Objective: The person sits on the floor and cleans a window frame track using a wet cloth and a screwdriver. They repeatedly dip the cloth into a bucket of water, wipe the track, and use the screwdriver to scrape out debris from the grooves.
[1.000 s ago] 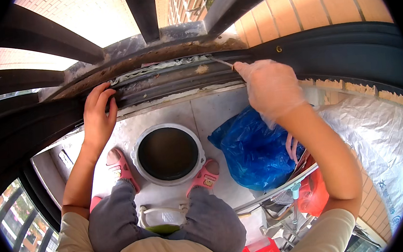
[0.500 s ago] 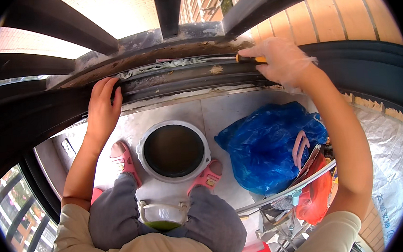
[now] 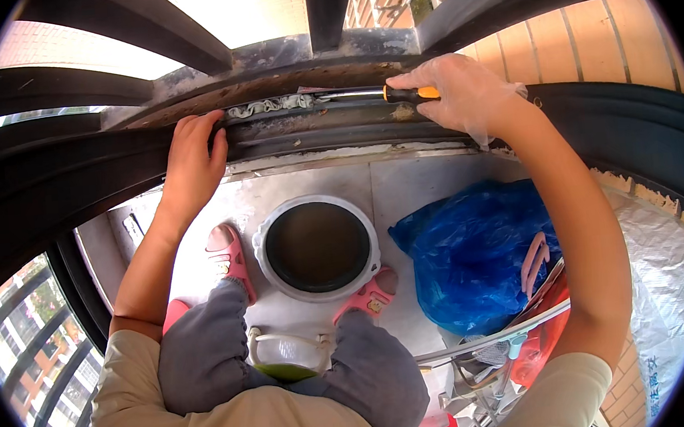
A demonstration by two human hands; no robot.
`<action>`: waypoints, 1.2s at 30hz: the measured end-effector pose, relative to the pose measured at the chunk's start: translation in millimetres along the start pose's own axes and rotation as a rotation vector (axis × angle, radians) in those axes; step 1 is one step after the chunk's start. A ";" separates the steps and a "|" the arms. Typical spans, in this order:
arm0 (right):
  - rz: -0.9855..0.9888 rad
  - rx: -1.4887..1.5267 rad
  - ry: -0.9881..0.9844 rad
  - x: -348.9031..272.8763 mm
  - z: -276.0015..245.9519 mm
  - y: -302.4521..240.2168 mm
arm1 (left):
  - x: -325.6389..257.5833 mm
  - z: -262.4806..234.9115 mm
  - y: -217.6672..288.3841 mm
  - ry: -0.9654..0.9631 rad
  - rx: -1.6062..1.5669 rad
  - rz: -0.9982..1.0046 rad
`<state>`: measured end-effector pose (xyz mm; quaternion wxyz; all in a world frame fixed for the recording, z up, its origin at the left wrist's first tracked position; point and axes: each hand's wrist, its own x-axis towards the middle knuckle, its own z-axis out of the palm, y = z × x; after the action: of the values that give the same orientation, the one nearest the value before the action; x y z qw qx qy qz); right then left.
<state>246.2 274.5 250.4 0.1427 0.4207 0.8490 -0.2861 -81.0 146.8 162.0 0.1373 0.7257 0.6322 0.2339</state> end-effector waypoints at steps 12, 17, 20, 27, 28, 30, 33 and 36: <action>-0.042 0.167 0.076 29.0 40.6 -45.4 | 13.7 12.6 28.9 -0.049 0.238 -0.016; -0.048 -0.002 0.240 7.3 50.1 -78.2 | 14.3 27.1 35.7 -0.010 0.447 -0.006; -0.048 -0.091 0.179 3.1 40.2 -88.6 | 11.1 26.5 32.6 -0.023 0.454 0.020; -0.052 -0.029 0.185 11.9 12.2 -64.8 | 7.2 15.3 9.5 0.015 0.159 0.074; -0.081 -0.058 0.206 8.2 7.7 -60.1 | 4.7 13.1 6.0 0.024 0.144 0.078; -0.080 -0.086 0.194 2.1 -4.5 -56.4 | 1.1 10.2 2.3 0.048 0.110 0.084; 0.006 -0.057 0.129 -9.2 -10.5 -56.7 | 4.2 4.2 2.3 -0.015 0.028 0.019; -0.042 -0.024 0.153 -7.4 -2.6 -54.7 | 9.2 5.2 16.7 0.018 0.071 0.060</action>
<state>207.2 245.0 276.1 0.0762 0.4216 0.8695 -0.2459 -63.3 153.6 167.4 0.0987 0.7465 0.6195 0.2218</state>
